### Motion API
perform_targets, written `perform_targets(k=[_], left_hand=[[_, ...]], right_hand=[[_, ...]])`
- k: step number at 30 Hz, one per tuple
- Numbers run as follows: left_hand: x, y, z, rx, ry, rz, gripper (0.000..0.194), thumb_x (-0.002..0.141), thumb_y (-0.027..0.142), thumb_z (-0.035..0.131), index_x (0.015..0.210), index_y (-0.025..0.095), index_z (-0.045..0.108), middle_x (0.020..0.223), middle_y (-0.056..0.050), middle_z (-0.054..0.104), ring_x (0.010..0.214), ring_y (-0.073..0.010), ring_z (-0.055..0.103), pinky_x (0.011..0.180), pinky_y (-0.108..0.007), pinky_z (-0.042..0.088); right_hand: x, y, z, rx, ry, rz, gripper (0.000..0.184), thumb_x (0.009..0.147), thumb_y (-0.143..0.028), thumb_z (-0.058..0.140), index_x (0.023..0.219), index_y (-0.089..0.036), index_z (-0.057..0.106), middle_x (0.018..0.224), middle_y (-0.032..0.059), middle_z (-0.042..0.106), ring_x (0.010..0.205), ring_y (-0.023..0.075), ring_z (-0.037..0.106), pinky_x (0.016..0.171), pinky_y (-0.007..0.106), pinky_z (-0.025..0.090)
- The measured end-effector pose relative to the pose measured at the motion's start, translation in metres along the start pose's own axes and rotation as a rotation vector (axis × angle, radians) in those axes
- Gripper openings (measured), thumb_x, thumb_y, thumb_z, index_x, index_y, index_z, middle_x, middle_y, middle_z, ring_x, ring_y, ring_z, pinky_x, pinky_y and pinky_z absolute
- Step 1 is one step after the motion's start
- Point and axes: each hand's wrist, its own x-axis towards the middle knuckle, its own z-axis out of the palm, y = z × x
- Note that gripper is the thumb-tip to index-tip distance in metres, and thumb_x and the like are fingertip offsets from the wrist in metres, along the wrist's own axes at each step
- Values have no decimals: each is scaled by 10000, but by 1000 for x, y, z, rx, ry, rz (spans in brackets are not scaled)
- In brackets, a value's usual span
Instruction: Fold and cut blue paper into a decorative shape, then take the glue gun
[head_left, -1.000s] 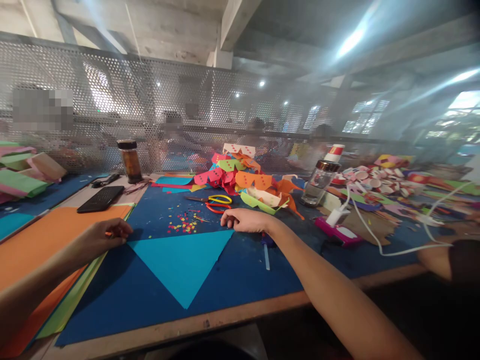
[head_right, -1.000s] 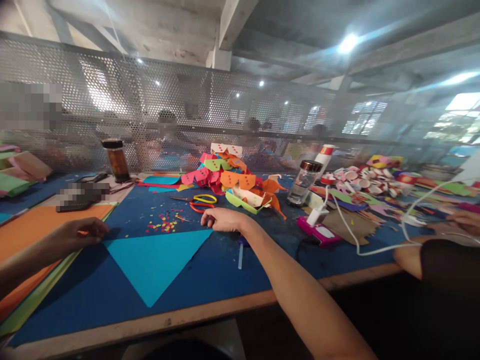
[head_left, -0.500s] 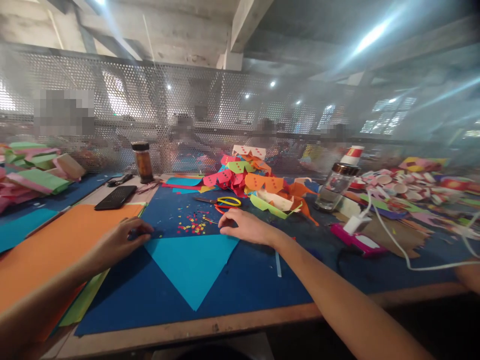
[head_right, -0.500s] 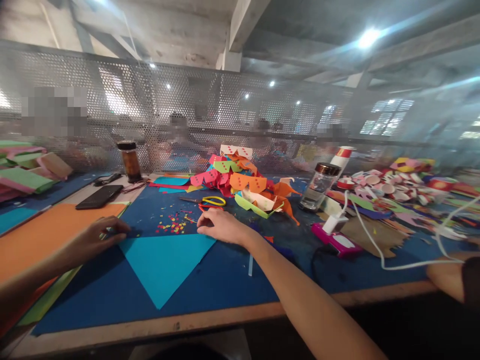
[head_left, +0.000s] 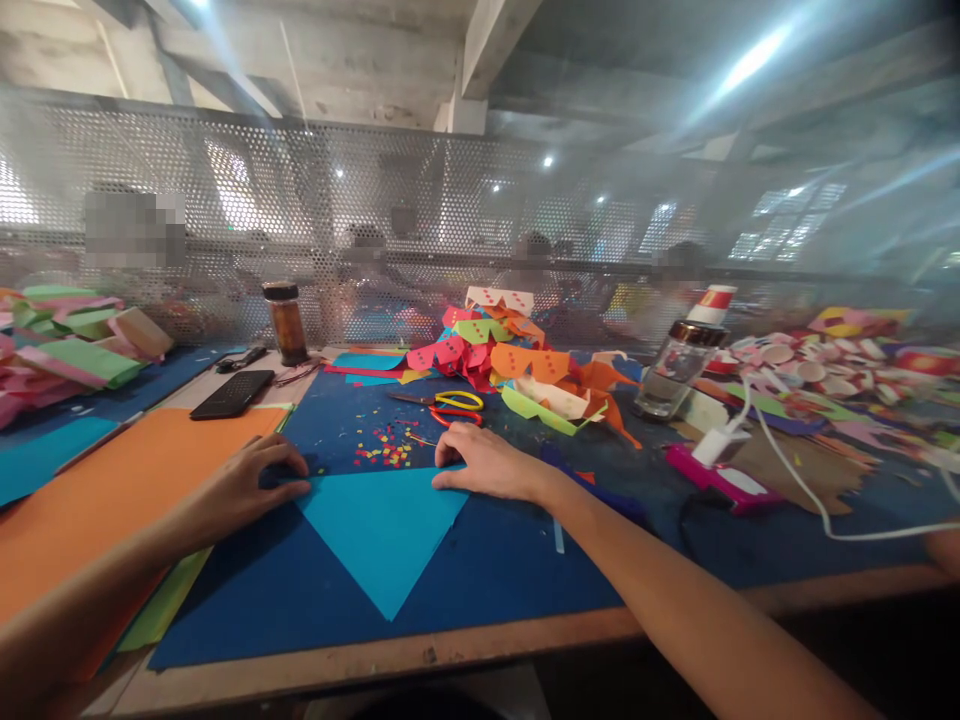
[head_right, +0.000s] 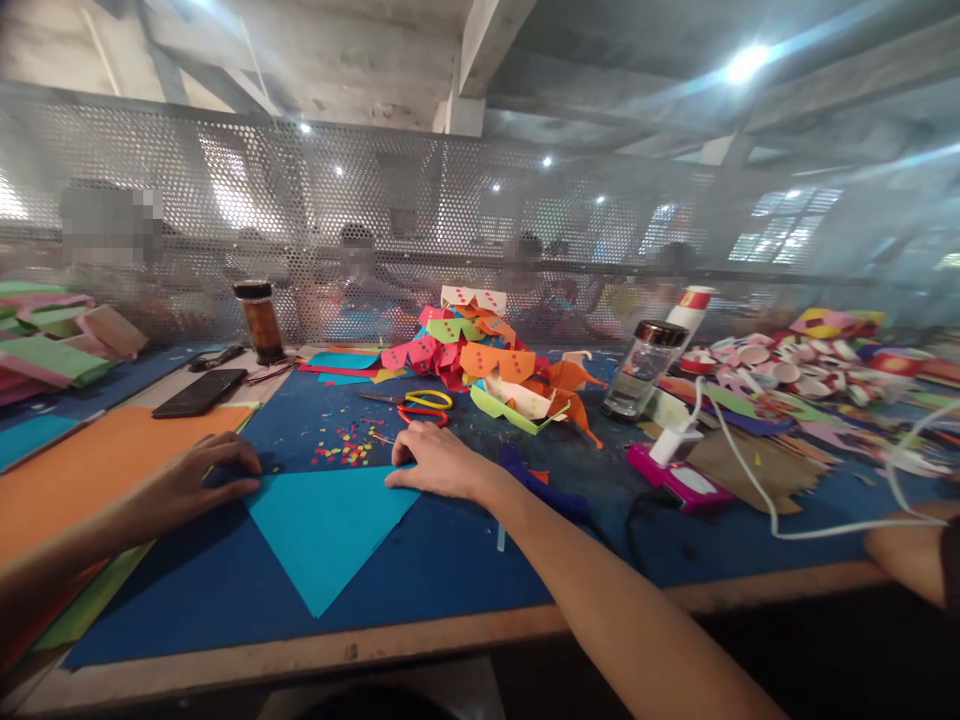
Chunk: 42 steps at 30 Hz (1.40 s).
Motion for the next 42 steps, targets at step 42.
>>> perform_targets(k=[42], left_hand=[[-2,12,-5,-204,-49,-150,379,718,487,761,1023,269,702,1026,-41,730,1013,-293,653,882,-371,502]], right_hand=[[-1,0,-1,21,-2,-24,247,781,-392,747,903,-201,649,1028,69,618,928,214,582,780,308,434]])
